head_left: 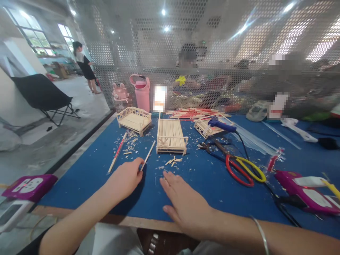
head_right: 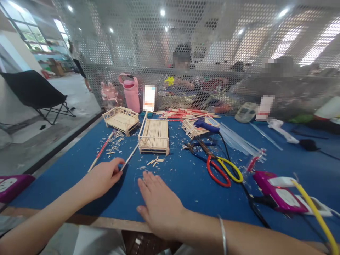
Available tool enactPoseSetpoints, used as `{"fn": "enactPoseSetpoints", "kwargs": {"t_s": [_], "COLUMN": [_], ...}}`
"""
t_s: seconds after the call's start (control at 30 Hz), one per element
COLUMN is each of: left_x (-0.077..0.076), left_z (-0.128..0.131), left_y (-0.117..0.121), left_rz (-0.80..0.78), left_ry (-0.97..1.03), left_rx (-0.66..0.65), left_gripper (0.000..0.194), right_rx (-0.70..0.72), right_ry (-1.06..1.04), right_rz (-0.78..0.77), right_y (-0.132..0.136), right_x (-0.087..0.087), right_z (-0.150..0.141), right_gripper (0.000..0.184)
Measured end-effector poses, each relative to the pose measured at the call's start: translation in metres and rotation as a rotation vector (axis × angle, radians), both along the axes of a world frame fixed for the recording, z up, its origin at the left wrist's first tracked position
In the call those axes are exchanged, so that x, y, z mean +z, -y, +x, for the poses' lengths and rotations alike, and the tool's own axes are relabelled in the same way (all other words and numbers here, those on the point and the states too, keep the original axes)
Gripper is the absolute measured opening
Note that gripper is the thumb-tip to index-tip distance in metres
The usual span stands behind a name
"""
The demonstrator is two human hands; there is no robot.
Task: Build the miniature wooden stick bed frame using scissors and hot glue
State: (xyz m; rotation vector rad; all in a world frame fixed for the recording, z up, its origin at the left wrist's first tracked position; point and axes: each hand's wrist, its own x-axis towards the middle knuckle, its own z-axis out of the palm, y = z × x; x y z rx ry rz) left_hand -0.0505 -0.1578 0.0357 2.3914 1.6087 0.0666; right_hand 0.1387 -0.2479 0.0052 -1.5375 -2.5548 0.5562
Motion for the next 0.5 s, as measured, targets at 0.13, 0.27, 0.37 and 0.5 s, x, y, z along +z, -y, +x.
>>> {"fn": "enactPoseSetpoints", "kwargs": {"t_s": [0.13, 0.27, 0.37, 0.5], "left_x": [0.014, 0.030, 0.038, 0.039], "left_z": [0.001, -0.003, -0.007, -0.006], "left_y": [-0.012, -0.019, -0.014, 0.004], "left_rz": [0.046, 0.089, 0.124, 0.183], "left_ry": [0.086, 0.115, 0.198, 0.350], "left_rx": [0.008, 0.044, 0.108, 0.149], "left_gripper": [0.027, 0.026, 0.022, 0.016], "right_rx": [0.015, 0.002, -0.009, -0.214], "right_ry": [-0.065, -0.156, -0.256, -0.356], "right_rz": [0.127, 0.252, 0.268, 0.239], "right_y": [-0.025, -0.059, -0.072, -0.067], "right_x": [-0.007, -0.004, 0.009, 0.024], "right_z": [-0.045, -0.088, -0.093, -0.062], "right_gripper": [0.056, 0.049, 0.035, 0.032]}}
